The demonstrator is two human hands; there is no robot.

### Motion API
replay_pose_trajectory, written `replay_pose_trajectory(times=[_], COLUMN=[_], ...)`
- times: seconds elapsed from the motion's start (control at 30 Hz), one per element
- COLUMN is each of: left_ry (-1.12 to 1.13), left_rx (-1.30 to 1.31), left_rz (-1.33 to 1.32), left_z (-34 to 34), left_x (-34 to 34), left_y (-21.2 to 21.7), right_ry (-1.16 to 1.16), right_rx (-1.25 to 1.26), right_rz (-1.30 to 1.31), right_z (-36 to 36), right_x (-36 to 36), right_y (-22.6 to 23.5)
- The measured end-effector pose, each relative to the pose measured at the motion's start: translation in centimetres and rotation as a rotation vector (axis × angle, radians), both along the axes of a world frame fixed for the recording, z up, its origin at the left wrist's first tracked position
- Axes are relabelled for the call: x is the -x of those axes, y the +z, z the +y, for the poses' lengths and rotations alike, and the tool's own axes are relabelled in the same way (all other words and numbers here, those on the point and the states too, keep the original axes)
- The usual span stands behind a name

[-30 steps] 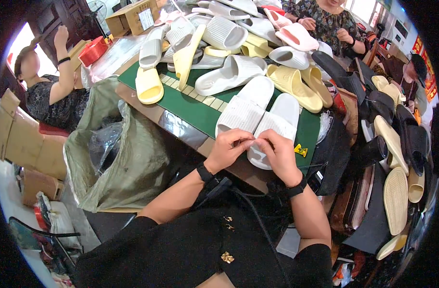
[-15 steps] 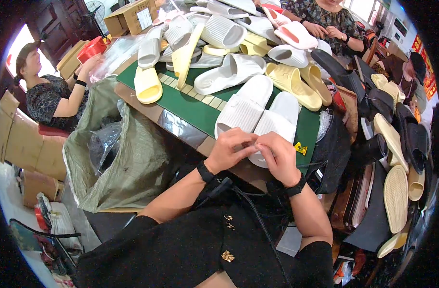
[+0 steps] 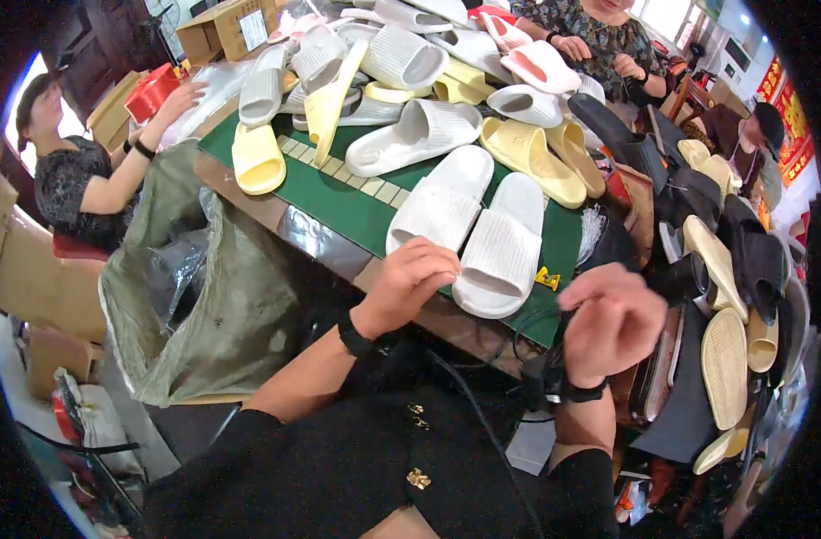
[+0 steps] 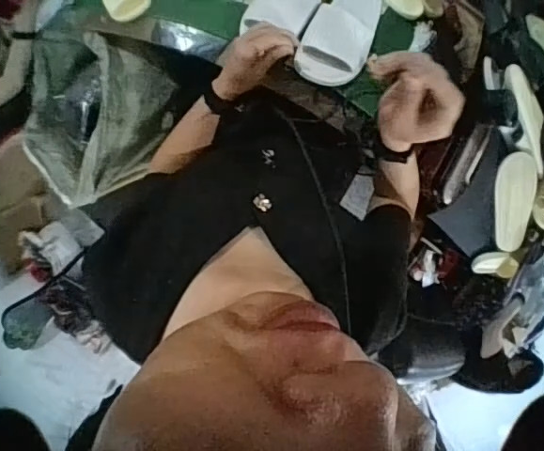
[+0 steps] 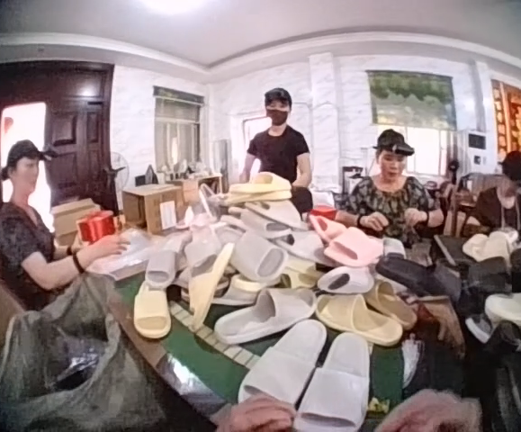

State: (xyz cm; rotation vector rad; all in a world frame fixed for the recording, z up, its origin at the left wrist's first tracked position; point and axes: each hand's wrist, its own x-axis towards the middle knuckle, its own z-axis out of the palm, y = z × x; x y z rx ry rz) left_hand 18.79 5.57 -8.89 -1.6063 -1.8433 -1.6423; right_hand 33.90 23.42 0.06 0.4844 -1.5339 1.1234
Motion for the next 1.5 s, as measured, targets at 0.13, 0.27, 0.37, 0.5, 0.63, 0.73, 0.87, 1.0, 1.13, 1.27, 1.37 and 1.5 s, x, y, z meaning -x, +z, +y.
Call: replay_pose_trajectory(times=[0.13, 0.27, 0.37, 0.5, 0.63, 0.73, 0.87, 1.0, 1.13, 1.27, 1.37, 1.5], left_ry=[-0.081, -0.043, -0.003, 0.254, 0.287, 0.282, 0.334, 0.369, 0.366, 0.402, 0.419, 0.431], left_rx=[-0.032, -0.416, -0.590, -0.535, -0.342, -0.220, -0.103, -0.015, 0.027, 0.062, 0.033, 0.021], left_rz=[-0.497, -0.839, -0.830, -0.844, -0.762, -0.733, -0.684, -0.661, -0.685, -0.647, -0.648, -0.712], left_z=[-2.4, -5.0, -7.1, -8.5, -8.1, -7.0, -6.3, -6.1, -6.6, -7.3, -6.8, -6.9], left_x=[0.4, 2.6, 6.1, 9.4, 11.4, 12.1, 12.1, 12.0, 11.8, 11.8, 11.4, 11.3], left_y=[1.8, 2.5, 2.2, 0.5, -1.8, -3.2, -3.2, -2.8, -2.0, -2.6, -2.3, -2.2], right_ry=[-0.227, -0.566, -0.715, -0.689, -0.620, -0.633, -0.846, -0.983, -1.048, -1.065, -1.083, -1.000], right_rx=[0.177, -0.436, -0.776, -0.811, -0.795, -0.675, -0.587, -0.637, -0.731, -0.927, -0.884, -0.776], right_rz=[-0.353, -0.921, -1.066, -1.157, -1.193, -1.127, -0.949, -0.811, -0.878, -1.146, -1.153, -1.416], right_z=[2.4, 6.2, 6.6, 6.2, 6.1, 7.6, 11.4, 17.9, 26.7, 34.2, 39.6, 42.7], right_x=[0.3, 1.3, 0.5, 0.4, 1.2, 2.3, 4.5, 9.2, 16.0, 21.4, 21.1, 21.6], right_y=[1.2, -2.8, -6.7, -6.4, -3.8, 0.0, 8.1, 16.0, 17.4, 12.4, 10.2, 7.2])
